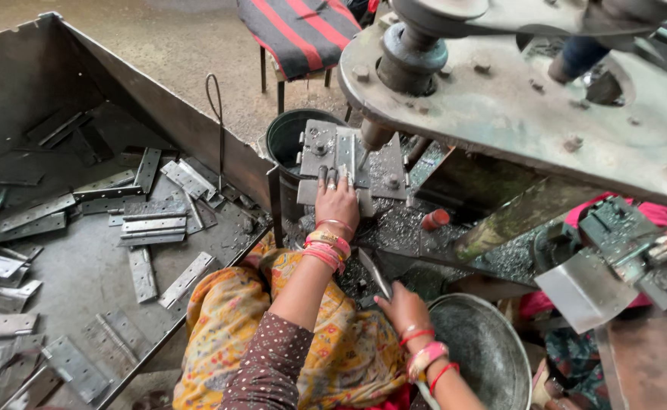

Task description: The person places metal hinge components into a press machine, operates the machine with a foot pedal or hand control, and removes the processed components.

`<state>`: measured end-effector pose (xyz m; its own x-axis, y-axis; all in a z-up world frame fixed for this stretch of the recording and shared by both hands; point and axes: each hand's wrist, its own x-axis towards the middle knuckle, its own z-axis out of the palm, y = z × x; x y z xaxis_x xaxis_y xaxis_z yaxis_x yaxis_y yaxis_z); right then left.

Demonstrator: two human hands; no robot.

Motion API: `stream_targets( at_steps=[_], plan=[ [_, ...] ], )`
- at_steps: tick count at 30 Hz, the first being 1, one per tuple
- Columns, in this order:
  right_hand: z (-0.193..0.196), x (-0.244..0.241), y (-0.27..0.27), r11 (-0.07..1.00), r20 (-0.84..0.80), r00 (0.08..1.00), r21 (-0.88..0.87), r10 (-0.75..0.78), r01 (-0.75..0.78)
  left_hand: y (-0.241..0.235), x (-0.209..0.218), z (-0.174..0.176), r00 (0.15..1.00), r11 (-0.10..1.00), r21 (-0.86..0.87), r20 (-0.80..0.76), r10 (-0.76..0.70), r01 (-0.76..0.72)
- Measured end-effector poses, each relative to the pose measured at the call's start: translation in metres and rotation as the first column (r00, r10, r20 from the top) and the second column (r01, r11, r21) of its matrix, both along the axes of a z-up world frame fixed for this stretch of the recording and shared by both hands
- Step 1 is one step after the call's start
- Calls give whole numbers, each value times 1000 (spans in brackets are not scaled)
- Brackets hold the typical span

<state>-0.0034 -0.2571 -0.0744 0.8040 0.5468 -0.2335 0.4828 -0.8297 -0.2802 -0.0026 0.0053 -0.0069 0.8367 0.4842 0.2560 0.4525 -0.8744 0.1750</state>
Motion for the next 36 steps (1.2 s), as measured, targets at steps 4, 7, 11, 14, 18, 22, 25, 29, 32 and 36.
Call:
stream_targets(
  at_steps=[4,7,11,14,18,22,25,29,32,36],
  plan=[
    [31,31,26,994,-105,991,-60,81,-87,4,-4,10,996,992,124,91,8,-20],
    [61,51,42,974,-114,984,-164,139,-157,10,4,12,1000,1000,-11,-24,12,-13],
    [62,39,39,982,-50,989,-123,139,-144,26,19,5,999,999,-28,8,40,-40],
    [22,6,15,999,-17,999,14,35,-35,33,25,-1,984,982,167,170,56,-85],
    [-26,8,-12,998,-9,1000,67,-10,11,28,20,1,999,998,-66,-35,22,-24],
    [-10,27,-5,991,-11,996,-102,84,-85,24,-22,14,990,1000,-11,137,-17,19],
    [27,49,6,972,-30,998,-229,49,-54,19,-92,-7,855,991,105,517,21,-88],
    [56,62,25,934,-22,989,-329,143,-143,69,-199,-59,799,780,-246,34,600,-575],
    [61,63,28,926,-43,990,-351,133,-139,120,-268,-104,498,493,-72,-169,851,-867],
    [62,61,27,924,-53,995,-367,89,-102,143,-307,-153,328,324,-55,-73,942,-944]
  ],
)
